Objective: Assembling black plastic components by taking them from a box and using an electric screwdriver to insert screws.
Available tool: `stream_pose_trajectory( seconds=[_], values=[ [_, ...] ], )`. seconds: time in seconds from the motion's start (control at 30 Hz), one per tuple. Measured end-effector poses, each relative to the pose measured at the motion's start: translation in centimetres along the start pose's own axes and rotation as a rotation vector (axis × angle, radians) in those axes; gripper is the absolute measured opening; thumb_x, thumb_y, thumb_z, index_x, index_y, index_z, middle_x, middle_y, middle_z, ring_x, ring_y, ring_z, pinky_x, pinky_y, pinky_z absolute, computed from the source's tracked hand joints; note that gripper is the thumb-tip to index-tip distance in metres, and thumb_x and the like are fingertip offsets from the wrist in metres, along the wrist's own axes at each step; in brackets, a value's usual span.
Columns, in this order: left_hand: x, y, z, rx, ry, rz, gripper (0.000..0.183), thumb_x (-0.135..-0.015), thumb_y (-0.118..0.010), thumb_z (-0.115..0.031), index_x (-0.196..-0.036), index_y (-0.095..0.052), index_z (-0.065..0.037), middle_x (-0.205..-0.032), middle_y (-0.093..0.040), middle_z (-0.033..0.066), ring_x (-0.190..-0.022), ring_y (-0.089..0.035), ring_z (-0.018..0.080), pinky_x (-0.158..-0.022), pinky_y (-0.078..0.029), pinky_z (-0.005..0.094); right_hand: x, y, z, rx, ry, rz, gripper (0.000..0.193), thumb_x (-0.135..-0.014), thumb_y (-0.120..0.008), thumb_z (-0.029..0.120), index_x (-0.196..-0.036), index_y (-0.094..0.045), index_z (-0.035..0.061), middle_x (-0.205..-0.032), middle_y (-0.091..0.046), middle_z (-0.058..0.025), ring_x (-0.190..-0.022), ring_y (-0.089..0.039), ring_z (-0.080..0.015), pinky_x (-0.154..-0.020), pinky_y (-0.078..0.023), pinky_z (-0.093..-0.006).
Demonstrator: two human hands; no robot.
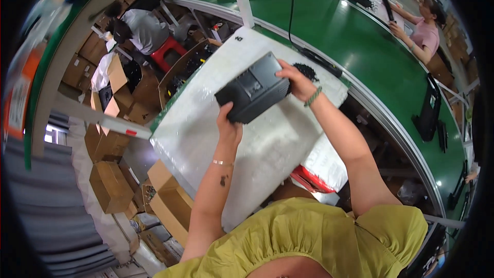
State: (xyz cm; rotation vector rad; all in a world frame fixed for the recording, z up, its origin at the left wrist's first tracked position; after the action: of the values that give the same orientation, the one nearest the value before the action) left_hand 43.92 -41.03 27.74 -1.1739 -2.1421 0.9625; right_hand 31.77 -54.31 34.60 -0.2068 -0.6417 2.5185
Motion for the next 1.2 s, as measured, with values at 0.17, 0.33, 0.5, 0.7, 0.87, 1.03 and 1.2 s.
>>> stream_pose_trajectory(
  seconds=[0.17, 0.33, 0.5, 0.7, 0.87, 1.03, 1.2],
  values=[
    [-17.1, 0.1, 2.5, 0.005, -0.047, -0.027, 0.030, -0.079, -0.052, -0.021, -0.102, -0.056, -0.003, -0.100, -0.062, 0.0079, -0.092, -0.058, 0.0226, -0.088, -0.042, 0.0338, -14.4, 11.2, 0.9, 0.047, -0.069, -0.113, 0.054, -0.073, -0.062, 0.023, -0.122, -0.046, 0.0066, -0.101, -0.057, -0.0026, -0.089, -0.057, -0.0118, -0.080, -0.045, -0.0266],
    [-29.2, -0.2, 4.3, 0.017, -0.055, 0.039, 0.023, -0.074, -0.057, -0.016, -0.094, -0.060, -0.006, -0.093, -0.063, 0.0053, -0.087, -0.059, 0.0221, -0.081, -0.045, 0.0334, -23.9, 20.0, 1.2, -0.033, 0.005, -0.209, 0.052, -0.072, -0.064, 0.023, -0.119, -0.050, 0.0070, -0.101, -0.058, -0.0036, -0.090, -0.056, -0.0138, -0.080, -0.045, -0.0268],
    [-36.5, 0.8, 4.5, -0.041, -0.010, -0.022, 0.031, -0.071, -0.057, -0.010, -0.099, -0.046, -0.014, -0.087, -0.054, 0.0015, -0.084, -0.055, 0.0171, -0.077, -0.045, 0.0316, -29.1, 22.4, 2.1, -0.036, -0.035, -0.258, 0.054, -0.070, -0.065, 0.024, -0.120, -0.050, 0.0083, -0.105, -0.057, -0.0032, -0.093, -0.053, -0.0157, -0.083, -0.043, -0.0296],
    [-38.0, 1.2, 5.7, -0.150, 0.086, -0.222, 0.026, -0.072, -0.060, -0.023, -0.092, -0.060, -0.007, -0.090, -0.063, 0.0050, -0.085, -0.059, 0.0215, -0.080, -0.046, 0.0355, -35.2, 28.2, -3.2, -0.077, -0.183, -0.315, 0.032, -0.066, -0.066, 0.031, -0.088, -0.060, 0.0092, -0.083, -0.062, -0.0049, -0.077, -0.058, -0.0182, -0.075, -0.045, -0.0314],
    [-37.4, 0.5, 5.3, -0.310, 0.266, -0.179, 0.040, -0.069, -0.063, -0.032, -0.101, -0.056, -0.010, -0.102, -0.056, 0.0048, -0.095, -0.050, 0.0241, -0.091, -0.036, 0.0486, -35.4, 27.5, -2.9, -0.090, -0.189, -0.320, 0.024, -0.065, -0.067, 0.028, -0.079, -0.061, 0.0090, -0.073, -0.062, -0.0035, -0.065, -0.059, -0.0151, -0.064, -0.047, -0.0273],
    [-35.1, 1.9, 4.8, -0.421, 0.460, -0.332, 0.054, -0.067, -0.065, -0.037, -0.114, -0.048, -0.016, -0.118, -0.040, 0.0041, -0.111, -0.035, 0.0297, -0.097, -0.018, 0.0607, -36.1, 25.6, 0.5, 0.022, -0.008, -0.214, 0.037, -0.067, -0.065, 0.030, -0.097, -0.064, 0.0089, -0.088, -0.062, -0.0025, -0.077, -0.058, -0.0137, -0.073, -0.045, -0.0267],
    [-37.4, -1.3, -0.7, -0.769, -0.134, -0.207, 0.067, -0.077, -0.065, -0.026, -0.131, -0.026, -0.016, -0.122, -0.037, 0.0063, -0.107, -0.040, 0.0182, -0.087, -0.033, 0.0369, -38.5, 26.4, 4.2, 0.719, 0.239, -0.366, 0.037, -0.078, -0.055, 0.037, -0.107, -0.063, 0.0160, -0.102, -0.063, -0.0067, -0.093, -0.058, -0.0200, -0.083, -0.043, -0.0299]
  ],
)
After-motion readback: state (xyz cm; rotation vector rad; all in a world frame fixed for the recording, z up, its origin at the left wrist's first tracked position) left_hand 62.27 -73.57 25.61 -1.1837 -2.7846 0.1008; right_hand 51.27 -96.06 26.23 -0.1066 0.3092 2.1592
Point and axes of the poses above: each hand's wrist, its own x-axis away from the middle knuckle, its own y-axis out of the back of the hand, z = x × y, the point moved 10 cm from there along -x, towards the middle knuckle
